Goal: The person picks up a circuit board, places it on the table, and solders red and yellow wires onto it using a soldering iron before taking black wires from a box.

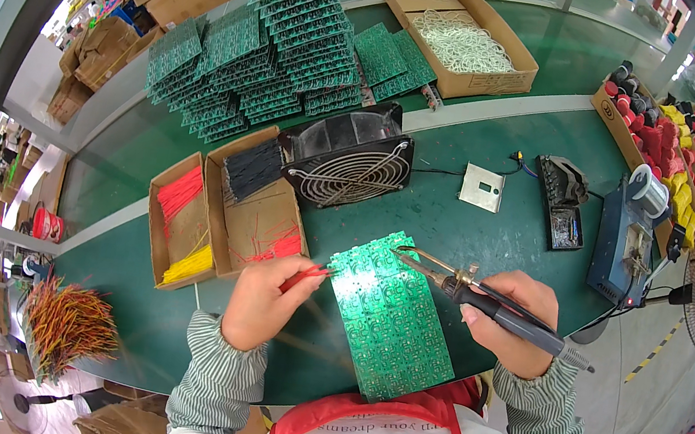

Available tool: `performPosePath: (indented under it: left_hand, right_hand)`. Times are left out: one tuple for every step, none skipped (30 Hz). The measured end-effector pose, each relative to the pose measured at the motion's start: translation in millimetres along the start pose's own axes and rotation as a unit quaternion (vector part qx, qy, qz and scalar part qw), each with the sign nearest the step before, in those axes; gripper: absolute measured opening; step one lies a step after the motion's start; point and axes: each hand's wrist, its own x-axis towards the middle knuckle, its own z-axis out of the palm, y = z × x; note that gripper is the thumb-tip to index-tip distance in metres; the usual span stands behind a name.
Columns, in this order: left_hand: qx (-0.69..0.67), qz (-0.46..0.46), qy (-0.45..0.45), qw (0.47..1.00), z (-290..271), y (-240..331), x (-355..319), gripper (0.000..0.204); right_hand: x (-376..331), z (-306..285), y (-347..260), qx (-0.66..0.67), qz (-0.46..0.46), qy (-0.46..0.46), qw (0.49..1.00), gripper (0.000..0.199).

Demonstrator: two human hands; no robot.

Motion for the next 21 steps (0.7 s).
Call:
performPosePath:
  left_hand:
    - [0.032, 0.011, 0.004, 0.999, 1, 1, 2, 0.013]
    - [0.064, 0.024, 0.007, 0.998, 3, 2, 5, 0.014]
    - [0.061, 0.022, 0.007, 0.998, 6, 3, 7, 0.014]
    - [0.052, 0.036, 0.0, 0.998, 9, 4, 9, 0.014]
    - [0.044, 0.051, -0.007, 0.998, 10, 5, 10, 0.015]
    - [0.043, 0.049, -0.007, 0.998, 12, 4, 10, 0.015]
    - [0.033, 0.042, -0.004, 0.999, 14, 3, 11, 0.016]
    - [0.024, 0.035, -0.002, 0.999, 16, 1, 12, 0.016]
    - [0.023, 0.033, -0.003, 0.999, 16, 0, 12, 0.016]
    - [0.027, 0.026, -0.008, 0.999, 16, -1, 13, 0.016]
    - [0.03, 0.019, -0.012, 0.999, 16, -2, 13, 0.016]
    - [0.029, 0.016, -0.013, 0.999, 17, -3, 14, 0.016]
    - [0.027, 0.014, -0.018, 0.999, 17, -4, 15, 0.016]
    - [0.025, 0.012, -0.023, 0.999, 17, -5, 16, 0.016]
    - [0.024, 0.01, -0.024, 0.999, 18, -6, 17, 0.016]
    - [0.025, 0.017, -0.022, 0.999, 18, -6, 18, 0.016]
    - [0.026, 0.025, -0.02, 0.999, 18, -6, 18, 0.016]
    - [0.025, 0.023, -0.021, 0.999, 18, -7, 18, 0.016]
    - [0.016, 0.019, -0.019, 0.999, 17, -7, 18, 0.016]
    - [0.009, 0.014, -0.019, 1.0, 18, -8, 18, 0.016]
    - [0.009, 0.011, -0.02, 1.0, 18, -7, 19, 0.016]
  right_hand:
    - [4, -2, -6, -0.013, -0.01, -0.023, 1.0, 0.018]
    - [7, -3, -10, -0.028, -0.019, -0.043, 0.998, 0.018]
    - [9, -2, -13, -0.029, -0.018, -0.046, 0.998, 0.018]
    - [11, 0, -15, -0.024, -0.012, -0.053, 0.998, 0.018]
    - [12, 2, -17, -0.017, -0.006, -0.059, 0.998, 0.018]
    - [14, 4, -16, -0.017, -0.004, -0.06, 0.998, 0.018]
    - [15, 7, -14, -0.015, -0.014, -0.065, 0.998, 0.018]
    - [17, 10, -12, -0.012, -0.023, -0.07, 0.997, 0.018]
    - [18, 12, -12, -0.011, -0.021, -0.071, 0.997, 0.018]
    - [21, 15, -11, 0.009, -0.002, -0.077, 0.997, 0.018]
    - [22, 17, -11, 0.028, 0.017, -0.084, 0.996, 0.018]
    - [24, 19, -9, 0.029, 0.019, -0.085, 0.996, 0.018]
    - [25, 21, -7, 0.038, 0.033, -0.093, 0.994, 0.018]
    - [26, 22, -5, 0.046, 0.046, -0.1, 0.993, 0.018]
    - [28, 24, -4, 0.046, 0.048, -0.101, 0.993, 0.018]
    - [30, 25, -3, 0.046, 0.047, -0.102, 0.993, 0.017]
    - [31, 27, -2, 0.047, 0.045, -0.102, 0.993, 0.017]
    - [32, 28, -2, 0.047, 0.047, -0.103, 0.992, 0.017]
    - [33, 29, -2, 0.05, 0.051, -0.106, 0.992, 0.017]
    - [34, 29, -1, 0.055, 0.057, -0.108, 0.991, 0.017]
    - [35, 29, 0, 0.056, 0.059, -0.109, 0.991, 0.017]
